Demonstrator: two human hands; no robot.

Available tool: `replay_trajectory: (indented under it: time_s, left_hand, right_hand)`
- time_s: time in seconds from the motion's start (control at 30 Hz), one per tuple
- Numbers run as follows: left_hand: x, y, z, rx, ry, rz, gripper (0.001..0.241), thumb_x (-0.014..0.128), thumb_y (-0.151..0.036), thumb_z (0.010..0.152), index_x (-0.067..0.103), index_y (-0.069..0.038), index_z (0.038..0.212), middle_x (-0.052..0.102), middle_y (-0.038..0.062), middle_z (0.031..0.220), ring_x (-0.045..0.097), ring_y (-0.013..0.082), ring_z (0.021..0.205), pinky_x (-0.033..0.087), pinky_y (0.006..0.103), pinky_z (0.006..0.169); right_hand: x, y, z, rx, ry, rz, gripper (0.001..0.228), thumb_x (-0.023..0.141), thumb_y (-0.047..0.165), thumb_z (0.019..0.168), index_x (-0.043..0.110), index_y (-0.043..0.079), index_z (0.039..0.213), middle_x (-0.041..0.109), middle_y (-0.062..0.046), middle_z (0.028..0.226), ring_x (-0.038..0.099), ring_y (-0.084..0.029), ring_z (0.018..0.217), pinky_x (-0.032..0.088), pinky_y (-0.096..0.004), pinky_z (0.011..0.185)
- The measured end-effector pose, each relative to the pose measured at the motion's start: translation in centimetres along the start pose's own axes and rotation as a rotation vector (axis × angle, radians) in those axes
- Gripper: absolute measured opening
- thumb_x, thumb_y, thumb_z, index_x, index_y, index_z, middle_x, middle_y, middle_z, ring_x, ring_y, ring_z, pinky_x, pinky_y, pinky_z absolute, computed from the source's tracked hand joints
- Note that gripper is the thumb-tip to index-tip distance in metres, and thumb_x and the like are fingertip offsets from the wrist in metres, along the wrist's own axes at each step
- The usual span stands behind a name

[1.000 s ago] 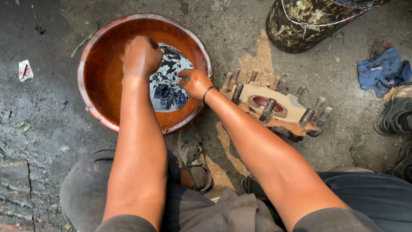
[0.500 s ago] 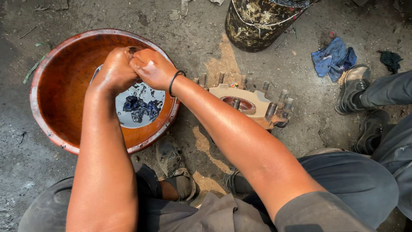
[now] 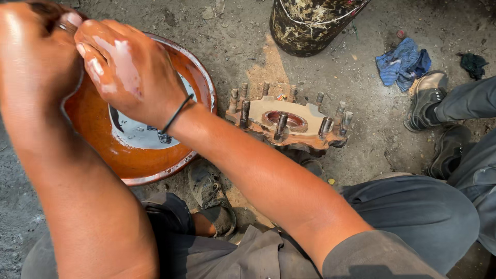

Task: The person cleans a greased mechanical part by hand, dipping a cloth into a basin of liquid and wiping the part's interior and exterior surfaces. The person also uses a metal tool to scrape the part's interior.

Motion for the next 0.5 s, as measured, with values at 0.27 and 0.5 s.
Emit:
replay_trajectory:
  time_s: [0.27, 0.5]
  left_hand:
    - [7.4, 7.2, -2.2, -0.582, -0.22, 0.462, 0.038, 0.076, -0.03, 0.091, 0.071, -0.005, 0.119, 0.064, 0.026, 0.124, 0.054, 0.0456, 0.124, 0.043, 0.0747, 0.086]
    - [13.0, 2.4, 2.1, -0.204, -0.245, 0.249, 0.032, 0.085, -0.028, 0.088, 0.075, -0.001, 0.103, 0.069, 0.024, 0.113, 0.064, 0.0425, 0.108, 0.049, 0.0516, 0.095]
  right_hand:
    - [-1.2, -5.5, -5.2, 0.132, 0.55, -0.346, 0.038, 0.074, 0.021, 0.082, 0.072, 0.01, 0.118, 0.055, -0.022, 0.142, 0.06, -0.04, 0.123, 0.051, -0.045, 0.101]
    - [-24.6, -7.2, -0.7, -0.042, 0.275, -0.554, 0.028, 0.072, 0.022, 0.1, 0.069, 0.004, 0.122, 0.067, -0.017, 0.121, 0.066, -0.037, 0.112, 0.055, -0.046, 0.097]
Point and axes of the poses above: each hand's wrist, its own z-axis towards the middle knuckle, its own x-axis out of the palm, y = z × x, the point moved 5 cm from there along z, towards the middle knuckle
